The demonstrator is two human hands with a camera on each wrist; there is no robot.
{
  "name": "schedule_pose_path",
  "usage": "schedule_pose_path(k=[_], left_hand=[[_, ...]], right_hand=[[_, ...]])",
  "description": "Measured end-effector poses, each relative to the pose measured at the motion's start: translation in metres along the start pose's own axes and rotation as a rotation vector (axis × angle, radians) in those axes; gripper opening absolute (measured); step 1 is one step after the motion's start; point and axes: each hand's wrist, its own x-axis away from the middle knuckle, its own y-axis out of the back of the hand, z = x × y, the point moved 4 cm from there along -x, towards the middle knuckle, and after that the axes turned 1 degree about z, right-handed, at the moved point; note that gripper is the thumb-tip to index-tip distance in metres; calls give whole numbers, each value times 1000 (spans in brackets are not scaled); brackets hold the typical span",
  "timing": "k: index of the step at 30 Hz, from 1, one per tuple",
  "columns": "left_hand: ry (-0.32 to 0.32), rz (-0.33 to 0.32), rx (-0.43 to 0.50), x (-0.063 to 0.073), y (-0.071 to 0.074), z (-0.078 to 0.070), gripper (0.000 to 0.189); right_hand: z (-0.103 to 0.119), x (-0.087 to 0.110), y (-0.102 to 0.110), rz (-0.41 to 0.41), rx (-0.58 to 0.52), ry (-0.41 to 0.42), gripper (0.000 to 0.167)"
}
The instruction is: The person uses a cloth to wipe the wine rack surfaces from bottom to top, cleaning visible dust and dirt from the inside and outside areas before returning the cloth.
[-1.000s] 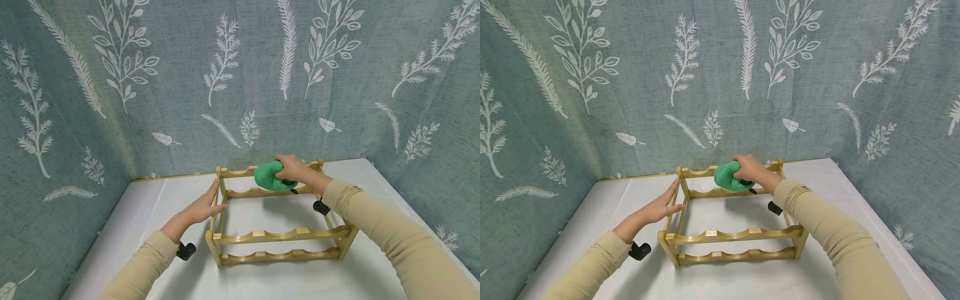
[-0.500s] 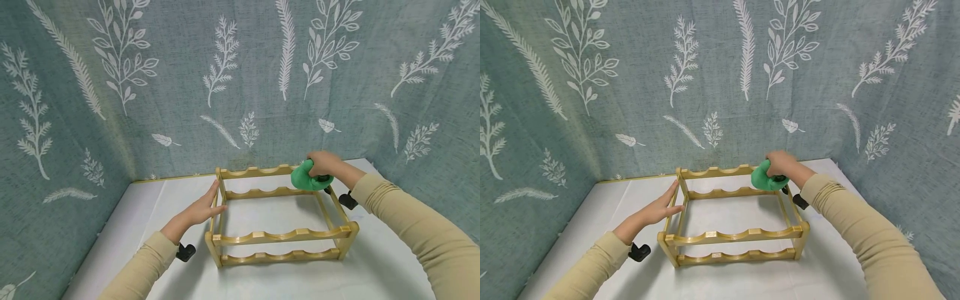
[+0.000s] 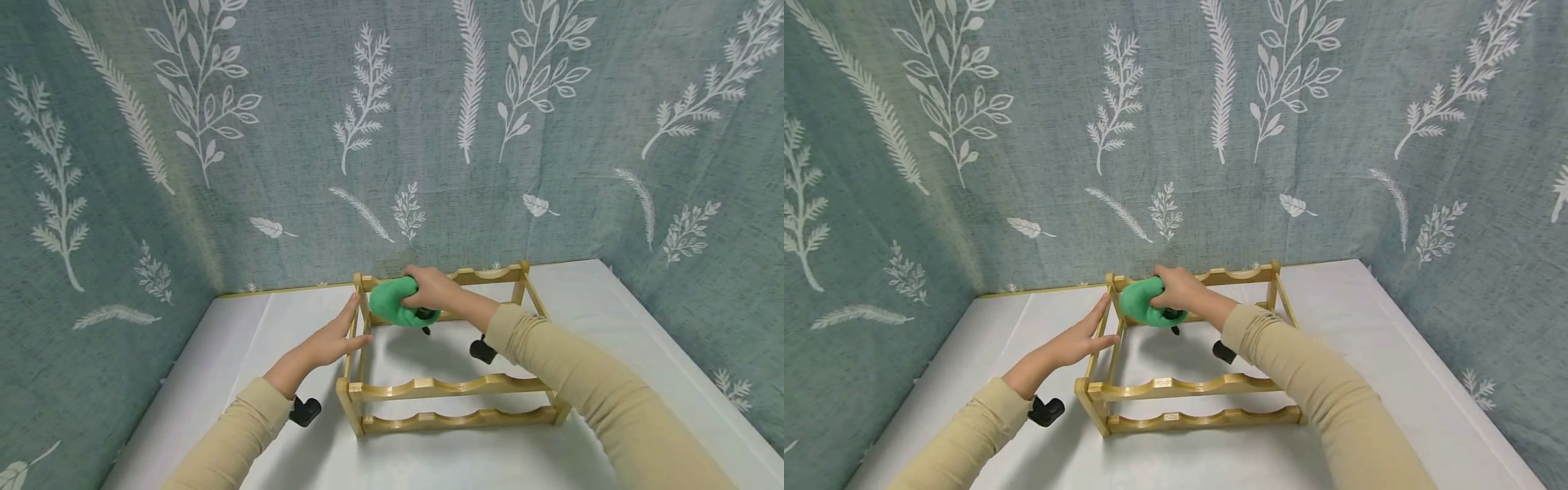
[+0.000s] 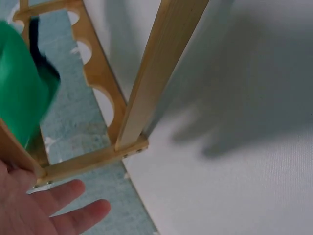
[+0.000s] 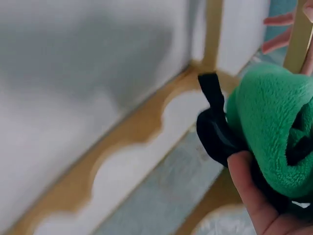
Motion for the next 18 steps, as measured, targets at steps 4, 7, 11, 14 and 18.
schedule_pose_path(k=[4,7,11,14,18], left_hand=[[3,14,17,-2,-2,-1,92],[-3,14,18,-3,-3,-1,91],[-5,6,8,-3,-3,0,89],[-8,7,3,-2,-2,0,89],[-15,8,5,-2,-1,0,89]], right_hand=[[7,-16,-14,-15,2,-39,40],[-1,-14,-10,9,38,-102,36],[-24,4,15,54,107,-182,31],[-48,24,41,81,148,-228,34],[-80,52,76,90,191,-286,39]])
